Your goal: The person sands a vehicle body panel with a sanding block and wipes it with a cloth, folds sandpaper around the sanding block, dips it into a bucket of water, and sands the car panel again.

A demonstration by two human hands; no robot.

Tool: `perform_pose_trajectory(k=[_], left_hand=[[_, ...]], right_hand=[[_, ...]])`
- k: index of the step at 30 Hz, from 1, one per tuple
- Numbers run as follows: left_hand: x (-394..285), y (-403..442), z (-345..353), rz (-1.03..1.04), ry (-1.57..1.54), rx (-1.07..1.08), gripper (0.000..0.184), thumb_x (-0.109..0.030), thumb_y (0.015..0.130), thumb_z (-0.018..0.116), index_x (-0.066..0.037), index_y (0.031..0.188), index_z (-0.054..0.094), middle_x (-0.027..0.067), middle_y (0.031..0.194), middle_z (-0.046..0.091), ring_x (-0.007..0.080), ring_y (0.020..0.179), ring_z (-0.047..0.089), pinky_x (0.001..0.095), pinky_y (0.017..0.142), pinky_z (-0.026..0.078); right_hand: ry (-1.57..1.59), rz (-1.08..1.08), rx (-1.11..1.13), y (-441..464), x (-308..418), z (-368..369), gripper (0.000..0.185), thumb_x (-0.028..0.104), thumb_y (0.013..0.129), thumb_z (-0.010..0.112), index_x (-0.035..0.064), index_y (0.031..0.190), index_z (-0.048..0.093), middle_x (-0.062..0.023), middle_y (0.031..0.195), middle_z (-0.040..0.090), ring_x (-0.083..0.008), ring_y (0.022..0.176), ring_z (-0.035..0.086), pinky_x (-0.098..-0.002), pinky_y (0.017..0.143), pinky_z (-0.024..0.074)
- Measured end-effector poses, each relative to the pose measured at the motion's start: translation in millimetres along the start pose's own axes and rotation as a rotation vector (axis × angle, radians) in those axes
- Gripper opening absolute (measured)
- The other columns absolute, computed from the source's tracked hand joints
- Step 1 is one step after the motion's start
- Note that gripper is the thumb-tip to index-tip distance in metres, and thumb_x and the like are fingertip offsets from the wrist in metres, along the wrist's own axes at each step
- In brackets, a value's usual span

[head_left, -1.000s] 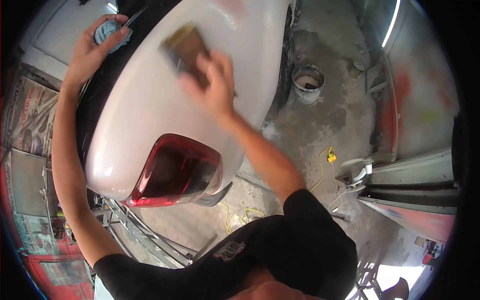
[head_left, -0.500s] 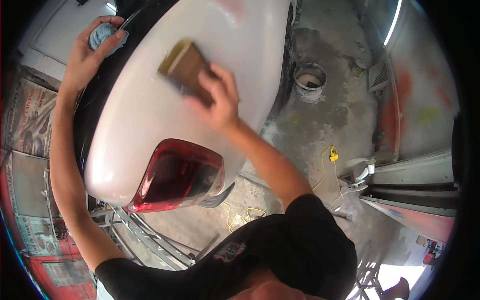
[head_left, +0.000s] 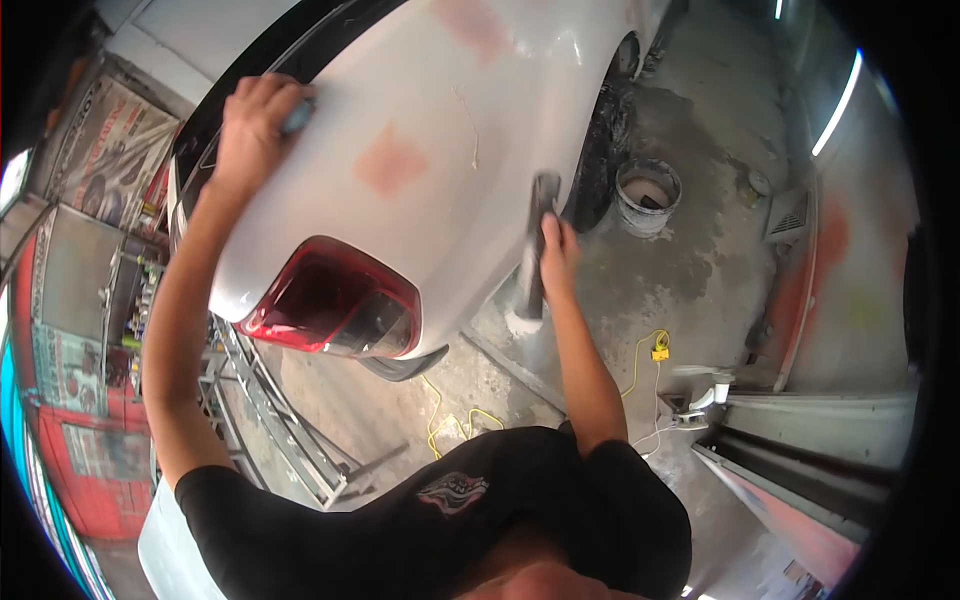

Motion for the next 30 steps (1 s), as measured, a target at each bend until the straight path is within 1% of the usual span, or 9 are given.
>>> perform_pose_trajectory(k=[4, 8, 9, 11, 14, 16, 19, 25, 30], left_hand=[[-72.5, -4.9, 72.9, 0.147, 0.063, 0.034, 0.026, -0.014, 0.085, 0.069, -0.016, 0.111, 0.071, 0.0016, 0.117, 0.066, 0.0284, 0.115, 0.059, 0.0450, 0.095, 0.047], [-207.1, -34.6, 162.5, 0.296, 0.156, 0.550, 0.020, -0.021, 0.090, 0.064, -0.019, 0.108, 0.072, 0.0032, 0.110, 0.065, 0.0249, 0.112, 0.059, 0.0470, 0.096, 0.045], [-238.3, -63.4, 192.5, 0.347, 0.141, 0.465, 0.016, -0.023, 0.091, 0.064, -0.020, 0.104, 0.073, 0.0043, 0.107, 0.066, 0.0256, 0.111, 0.059, 0.0505, 0.097, 0.043], [-303.3, -145.0, 254.4, 0.221, -0.199, 0.748, 0.028, -0.024, 0.095, 0.061, -0.027, 0.118, 0.075, 0.0085, 0.118, 0.068, 0.0312, 0.121, 0.058, 0.0546, 0.102, 0.042], [-412.1, -300.0, 305.5, -0.068, -0.505, 1.242, 0.040, -0.038, 0.095, 0.060, -0.025, 0.131, 0.070, 0.0155, 0.141, 0.063, 0.0382, 0.140, 0.050, 0.0598, 0.114, 0.036], [-468.7, -394.9, 298.4, -0.271, -0.685, 1.450, 0.042, -0.039, 0.095, 0.059, -0.022, 0.132, 0.069, 0.0158, 0.137, 0.065, 0.0362, 0.136, 0.054, 0.0626, 0.114, 0.035], [-501.0, -448.0, 250.3, -0.621, -0.902, 1.677, 0.041, -0.039, 0.094, 0.060, -0.021, 0.129, 0.069, 0.0159, 0.134, 0.066, 0.0360, 0.133, 0.056, 0.0613, 0.111, 0.037], [-500.6, -397.5, 261.9, -0.883, -1.052, 1.695, 0.039, -0.039, 0.093, 0.062, -0.019, 0.125, 0.071, 0.0161, 0.129, 0.068, 0.0356, 0.127, 0.058, 0.0586, 0.107, 0.040], [-472.3, -321.4, 312.5, -0.900, -1.102, 1.638, 0.038, -0.040, 0.092, 0.064, -0.017, 0.121, 0.072, 0.0162, 0.124, 0.069, 0.0352, 0.122, 0.061, 0.0564, 0.103, 0.043]], right_hand=[[-0.035, 0.276, 0.039, -36.8, -46.0, -75.1, 0.049, 0.043, 0.104, 0.063, -0.0037, 0.117, 0.071, -0.0083, 0.107, 0.072, -0.0167, 0.100, 0.062, -0.0316, 0.092, 0.0479], [-0.022, 0.322, 0.060, -42.5, -32.8, -117.7, 0.052, 0.045, 0.105, 0.061, -0.0040, 0.119, 0.071, -0.0077, 0.111, 0.071, -0.0171, 0.103, 0.061, -0.0322, 0.095, 0.0468], [-0.034, 0.297, 0.097, -35.9, -29.5, -136.5, 0.052, 0.045, 0.105, 0.061, -0.0038, 0.121, 0.070, -0.0077, 0.111, 0.071, -0.0172, 0.103, 0.061, -0.0322, 0.095, 0.0468], [0.032, 0.347, 0.201, -29.0, -26.5, -177.0, 0.054, 0.045, 0.105, 0.060, -0.0033, 0.126, 0.068, -0.0077, 0.112, 0.071, -0.0178, 0.105, 0.062, -0.0320, 0.098, 0.0461], [0.039, 0.426, 0.058, -27.1, -1.3, -230.6, 0.050, 0.045, 0.105, 0.060, -0.0003, 0.124, 0.069, -0.0060, 0.106, 0.071, -0.0165, 0.097, 0.063, -0.0316, 0.089, 0.0492], [0.269, 0.625, 0.092, -32.8, 53.5, -241.3, 0.047, 0.050, 0.104, 0.059, 0.0057, 0.114, 0.071, -0.0042, 0.093, 0.070, -0.0153, 0.078, 0.065, -0.0308, 0.068, 0.0522], [0.451, 0.657, 0.046, -24.3, 81.4, -252.0, 0.047, 0.056, 0.103, 0.057, 0.0105, 0.108, 0.069, -0.0041, 0.082, 0.069, -0.0146, 0.065, 0.064, -0.0291, 0.055, 0.0509], [0.027, 0.472, -0.025, 74.3, 84.3, -260.1, 0.044, 0.052, 0.101, 0.065, 0.0094, 0.113, 0.069, -0.0006, 0.085, 0.067, -0.0114, 0.068, 0.062, -0.0262, 0.058, 0.0486], [-0.163, 0.523, -0.044, 178.7, 23.6, -260.1, 0.052, 0.049, 0.100, 0.069, 0.0032, 0.125, 0.069, -0.0018, 0.104, 0.070, -0.0121, 0.092, 0.063, -0.0270, 0.084, 0.0490]])
Point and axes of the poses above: each hand's wrist, its own y-axis towards the middle knuckle, its own z-axis out of the palm, x = y × z, the point moved 2 cm from there along y, towards the middle knuckle
